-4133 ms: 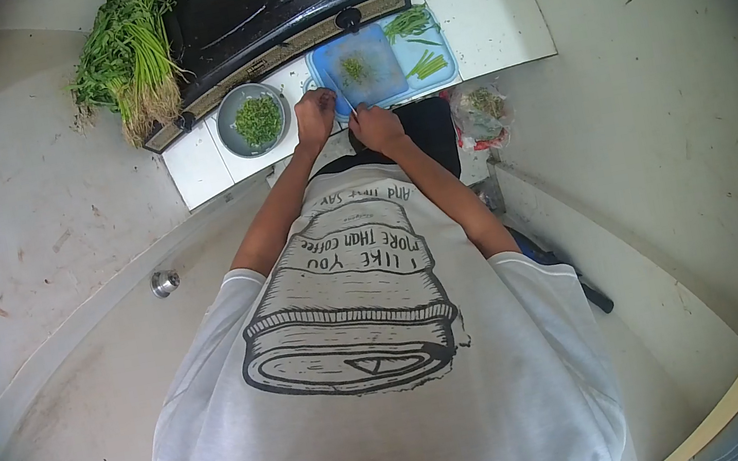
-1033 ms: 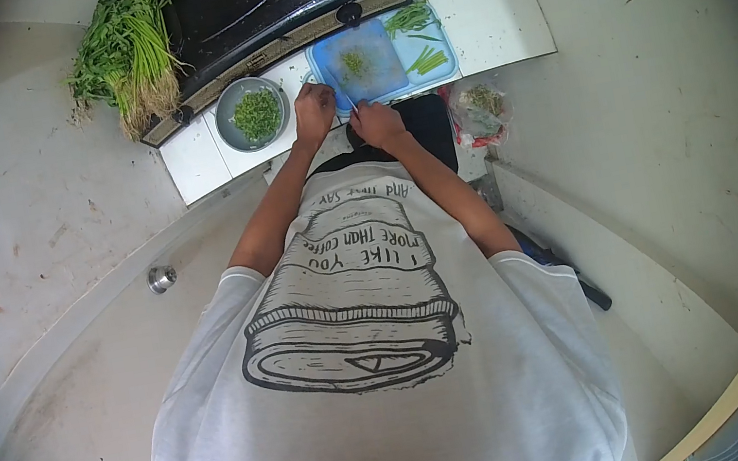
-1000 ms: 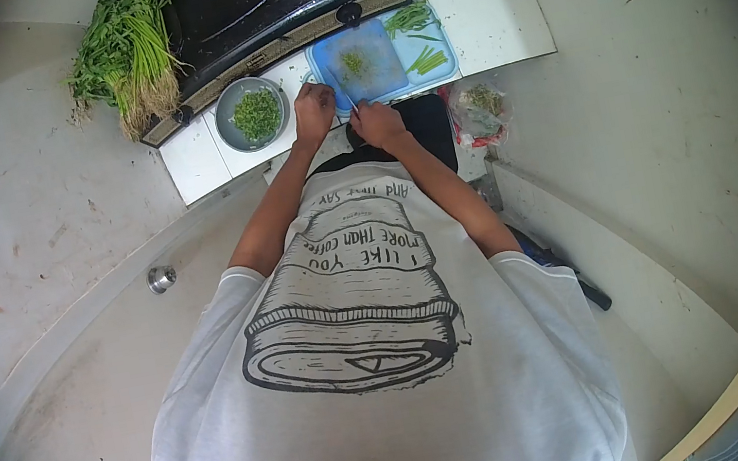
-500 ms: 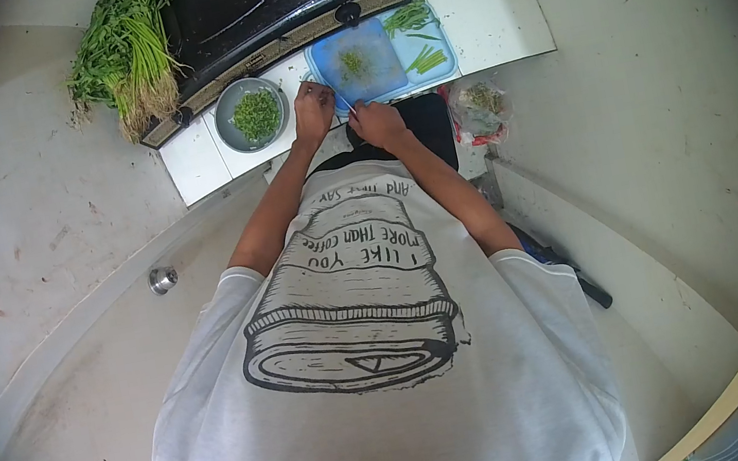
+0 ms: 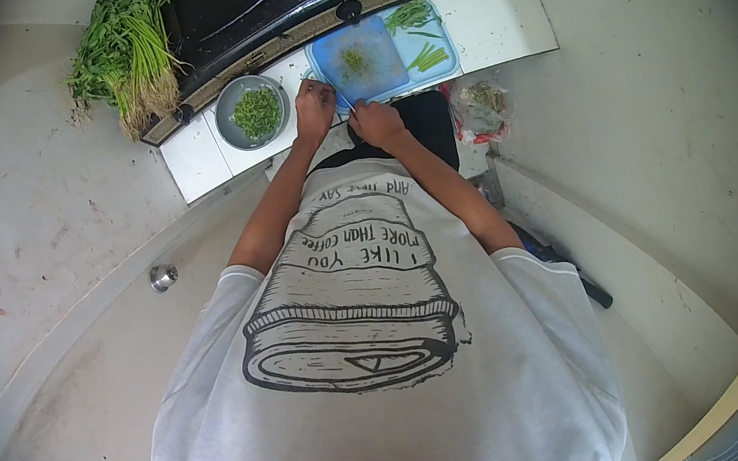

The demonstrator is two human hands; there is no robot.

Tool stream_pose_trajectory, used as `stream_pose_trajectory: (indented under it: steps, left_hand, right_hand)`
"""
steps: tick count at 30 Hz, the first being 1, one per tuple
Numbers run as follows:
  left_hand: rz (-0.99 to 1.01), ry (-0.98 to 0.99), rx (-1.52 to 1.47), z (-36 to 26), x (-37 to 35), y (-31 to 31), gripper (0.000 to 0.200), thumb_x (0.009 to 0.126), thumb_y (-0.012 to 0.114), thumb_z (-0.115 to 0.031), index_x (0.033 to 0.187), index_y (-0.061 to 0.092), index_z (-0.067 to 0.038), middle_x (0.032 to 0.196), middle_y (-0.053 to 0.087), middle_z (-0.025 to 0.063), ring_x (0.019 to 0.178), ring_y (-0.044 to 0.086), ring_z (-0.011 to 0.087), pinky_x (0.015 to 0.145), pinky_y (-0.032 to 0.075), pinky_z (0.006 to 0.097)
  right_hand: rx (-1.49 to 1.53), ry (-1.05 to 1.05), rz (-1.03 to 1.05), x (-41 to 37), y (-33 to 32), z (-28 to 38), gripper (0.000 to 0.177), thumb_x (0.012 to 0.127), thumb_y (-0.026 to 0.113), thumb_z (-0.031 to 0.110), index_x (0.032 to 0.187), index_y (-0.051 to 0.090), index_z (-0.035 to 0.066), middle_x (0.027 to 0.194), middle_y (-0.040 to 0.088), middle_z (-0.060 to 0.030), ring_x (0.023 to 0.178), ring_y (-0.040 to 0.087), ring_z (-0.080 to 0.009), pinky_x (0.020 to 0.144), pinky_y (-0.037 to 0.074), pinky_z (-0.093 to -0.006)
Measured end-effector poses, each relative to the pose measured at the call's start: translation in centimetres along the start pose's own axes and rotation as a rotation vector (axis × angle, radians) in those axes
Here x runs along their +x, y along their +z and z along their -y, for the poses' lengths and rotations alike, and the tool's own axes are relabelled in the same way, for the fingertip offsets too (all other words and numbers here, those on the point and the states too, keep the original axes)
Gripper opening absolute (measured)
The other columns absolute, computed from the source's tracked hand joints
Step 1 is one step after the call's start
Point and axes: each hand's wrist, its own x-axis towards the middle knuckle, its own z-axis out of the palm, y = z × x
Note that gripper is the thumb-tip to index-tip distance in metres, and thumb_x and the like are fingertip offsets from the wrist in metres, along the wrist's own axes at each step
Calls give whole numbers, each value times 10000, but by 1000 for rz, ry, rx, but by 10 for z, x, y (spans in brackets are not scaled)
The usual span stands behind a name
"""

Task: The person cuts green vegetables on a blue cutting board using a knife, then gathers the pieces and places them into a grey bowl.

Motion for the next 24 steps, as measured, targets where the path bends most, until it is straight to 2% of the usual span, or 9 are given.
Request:
stream_pose_trajectory:
  steps: [5,8,13,24]
  left_hand:
    - [2,33,19,1,0,-2,131,813,667,42,934,713,63,944,621,207,789,692,345,727,576,414]
    - [-2,25,-36,4,0,2,121,816,664,43,927,710,62,946,616,211,791,685,353,726,571,420]
    - [6,60,-26,1,0,-2,114,818,659,47,921,706,59,942,612,214,808,681,358,731,566,423]
    - [13,77,-18,1,0,-3,113,829,662,13,915,710,69,941,620,210,803,684,352,728,568,417]
  right_hand:
    - [8,23,4,7,-3,6,386,1007,516,352,992,625,-18,795,700,-269,754,707,-455,709,585,-547]
    - [28,78,-22,6,-5,4,399,1003,511,359,978,650,-14,801,706,-266,782,718,-440,750,587,-537]
    - [63,-7,23,1,-8,2,383,1007,520,364,981,620,-4,769,686,-285,744,695,-467,717,574,-559]
    - [61,-40,-26,10,8,-2,360,1002,535,340,962,607,-10,745,675,-283,712,686,-471,690,570,-562]
